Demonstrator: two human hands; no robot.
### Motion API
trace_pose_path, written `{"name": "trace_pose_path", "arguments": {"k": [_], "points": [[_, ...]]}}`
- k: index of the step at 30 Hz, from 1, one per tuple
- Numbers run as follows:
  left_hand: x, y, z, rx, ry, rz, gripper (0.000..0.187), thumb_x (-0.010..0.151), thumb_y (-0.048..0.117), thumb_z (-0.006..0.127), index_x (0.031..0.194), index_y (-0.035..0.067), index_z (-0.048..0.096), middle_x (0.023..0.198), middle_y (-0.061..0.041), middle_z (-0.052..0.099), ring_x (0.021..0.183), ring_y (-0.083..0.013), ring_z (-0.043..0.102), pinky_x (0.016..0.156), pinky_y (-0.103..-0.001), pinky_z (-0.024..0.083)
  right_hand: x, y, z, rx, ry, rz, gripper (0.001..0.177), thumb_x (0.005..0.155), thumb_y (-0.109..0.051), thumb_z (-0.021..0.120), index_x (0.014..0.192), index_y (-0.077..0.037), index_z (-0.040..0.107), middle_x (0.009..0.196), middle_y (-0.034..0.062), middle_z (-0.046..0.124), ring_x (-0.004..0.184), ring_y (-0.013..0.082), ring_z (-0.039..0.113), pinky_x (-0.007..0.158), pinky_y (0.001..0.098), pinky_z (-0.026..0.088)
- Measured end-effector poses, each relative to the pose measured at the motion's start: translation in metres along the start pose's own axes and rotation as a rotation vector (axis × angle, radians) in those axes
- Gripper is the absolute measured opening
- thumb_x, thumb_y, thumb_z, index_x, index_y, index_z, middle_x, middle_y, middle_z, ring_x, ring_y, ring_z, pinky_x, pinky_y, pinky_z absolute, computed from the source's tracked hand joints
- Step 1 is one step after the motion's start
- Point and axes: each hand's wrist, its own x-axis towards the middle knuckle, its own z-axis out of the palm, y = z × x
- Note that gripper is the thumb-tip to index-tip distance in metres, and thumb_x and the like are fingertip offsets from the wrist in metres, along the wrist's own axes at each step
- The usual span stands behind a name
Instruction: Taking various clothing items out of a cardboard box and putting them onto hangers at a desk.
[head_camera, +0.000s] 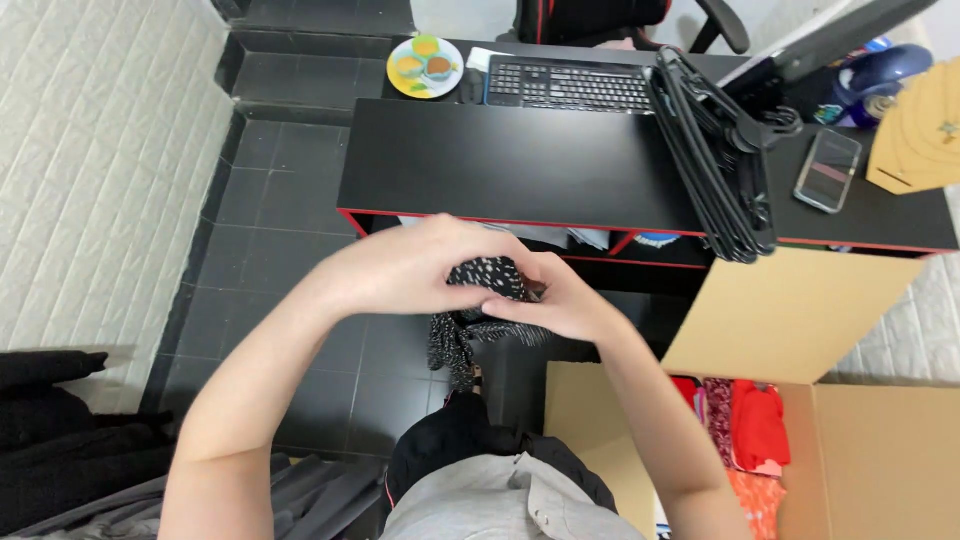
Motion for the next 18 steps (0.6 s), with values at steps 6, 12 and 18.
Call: {"name": "trace_pose_path", "arguments": {"k": [6,12,18], "points": [[-0.017,-0.090,-0.027,-0.226,0.280,0.050,0.048,0.085,-0.001,0.079,0.130,0.010,0.064,0.104,-0.005,0.074,0.088,-0.0164,0.069,0.088,-0.034,0.060,0.062,-0.052,0.011,-0.056,-0.028,0.071,0.011,0.093,-0.005,0.076,0.083,-0.007,0.073,0.056,-0.0009,0.060,0.040,0.0064,0.057,0.046,0.0186,0.049],[-0.033,-0.228,0.069,-0.333,0.544,-0.300,0.036,0.096,0.024,0.079,0.125,0.011,0.061,0.106,-0.008,0.066,0.098,-0.0198,0.067,0.087,-0.036,0.060,0.082,-0.096,0.007,-0.152,0.185,-0.073,0.013,0.102,-0.006,0.061,0.107,0.001,0.070,0.080,0.0077,0.067,0.075,0.0120,0.062,0.078,0.0298,0.053],[-0.056,-0.294,0.197,-0.632,0.246,-1.004,0.097,0.086,0.072,0.044,0.159,0.008,0.036,0.165,-0.014,0.035,0.143,-0.0256,0.049,0.082,-0.038,0.063,0.072,-0.114,0.006,-0.291,0.346,-0.030,0.050,0.114,-0.025,0.040,0.156,0.003,0.045,0.105,0.0041,0.057,0.097,0.0146,0.052,0.092,0.0279,0.042]]}}
